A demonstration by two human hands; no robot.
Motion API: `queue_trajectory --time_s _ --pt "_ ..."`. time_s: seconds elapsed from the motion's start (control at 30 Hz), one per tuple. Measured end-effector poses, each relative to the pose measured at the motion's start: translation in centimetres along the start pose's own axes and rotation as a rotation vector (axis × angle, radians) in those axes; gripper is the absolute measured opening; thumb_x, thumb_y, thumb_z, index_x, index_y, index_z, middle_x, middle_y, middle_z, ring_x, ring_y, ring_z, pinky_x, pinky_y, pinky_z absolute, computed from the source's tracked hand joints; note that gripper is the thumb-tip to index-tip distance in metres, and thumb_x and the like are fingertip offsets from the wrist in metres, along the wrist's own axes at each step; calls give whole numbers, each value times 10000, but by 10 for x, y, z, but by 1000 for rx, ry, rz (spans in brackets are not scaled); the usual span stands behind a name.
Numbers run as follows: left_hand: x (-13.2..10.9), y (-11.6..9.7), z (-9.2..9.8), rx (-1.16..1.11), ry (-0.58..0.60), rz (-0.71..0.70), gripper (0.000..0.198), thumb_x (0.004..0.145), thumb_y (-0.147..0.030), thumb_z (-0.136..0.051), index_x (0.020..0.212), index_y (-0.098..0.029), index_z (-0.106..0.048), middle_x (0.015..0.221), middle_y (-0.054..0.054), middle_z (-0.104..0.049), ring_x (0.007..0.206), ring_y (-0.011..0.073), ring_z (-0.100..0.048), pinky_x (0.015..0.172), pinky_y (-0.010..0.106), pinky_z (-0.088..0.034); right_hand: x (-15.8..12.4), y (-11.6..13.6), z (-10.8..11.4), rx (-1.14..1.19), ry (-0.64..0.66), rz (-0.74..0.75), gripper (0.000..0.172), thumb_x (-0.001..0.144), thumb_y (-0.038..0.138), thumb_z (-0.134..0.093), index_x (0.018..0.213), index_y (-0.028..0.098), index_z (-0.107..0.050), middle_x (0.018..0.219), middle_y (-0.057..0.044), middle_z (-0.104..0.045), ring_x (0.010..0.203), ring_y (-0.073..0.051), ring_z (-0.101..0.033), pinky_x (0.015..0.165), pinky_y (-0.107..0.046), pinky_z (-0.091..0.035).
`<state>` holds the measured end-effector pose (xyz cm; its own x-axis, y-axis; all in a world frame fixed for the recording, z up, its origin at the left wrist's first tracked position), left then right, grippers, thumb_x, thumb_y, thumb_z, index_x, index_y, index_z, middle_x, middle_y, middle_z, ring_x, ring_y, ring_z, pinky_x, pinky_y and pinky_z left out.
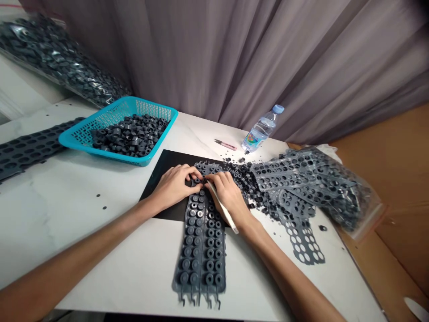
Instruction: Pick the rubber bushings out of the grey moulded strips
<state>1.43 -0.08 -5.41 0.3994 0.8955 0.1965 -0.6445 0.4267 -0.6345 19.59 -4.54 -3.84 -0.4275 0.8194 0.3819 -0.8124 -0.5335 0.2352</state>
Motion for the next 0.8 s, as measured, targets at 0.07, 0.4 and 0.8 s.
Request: queue_trajectory --time_s 0.07,0.4,0.8 --pt "1 2 -1 -18 18 6 196 846 -428 -752 965 -274 -728 918 -7 -706 870 222 -647 862 382 -459 0 -9 2 -10 -128 -122 320 1112 344 -370 1310 176 -558 1188 -162 -605 1104 -298 -558 937 -445 -534" --pt "-10 3 18 -293 127 -113 171 1002 -341 -564 1135 -252 -623 1170 34 -662 1020 204 -616 975 389 -484 -16 -43 40 51 -151 -269 328 1090 402 -405 1305 194 -539 1067 -131 -636 958 -290 -590 924 -486 -509" --pt "-11 9 21 -232 144 -173 146 939 -353 -665 1015 -232 -693 1098 40 -613 1030 217 -629 943 375 -510 -5 11 20 273 119 50 222 1079 415 -529 1126 236 -650 1005 -58 -701 920 -217 -628 835 -344 -522"
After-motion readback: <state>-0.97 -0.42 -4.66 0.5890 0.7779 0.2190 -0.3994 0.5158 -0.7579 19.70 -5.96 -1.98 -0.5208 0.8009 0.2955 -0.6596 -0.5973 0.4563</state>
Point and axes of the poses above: each hand's wrist, its own x-axis towards the middle knuckle, its own z-axis out of the back of the hand, y = z × x, the point moved 3 cm from there along x, towards the middle knuckle
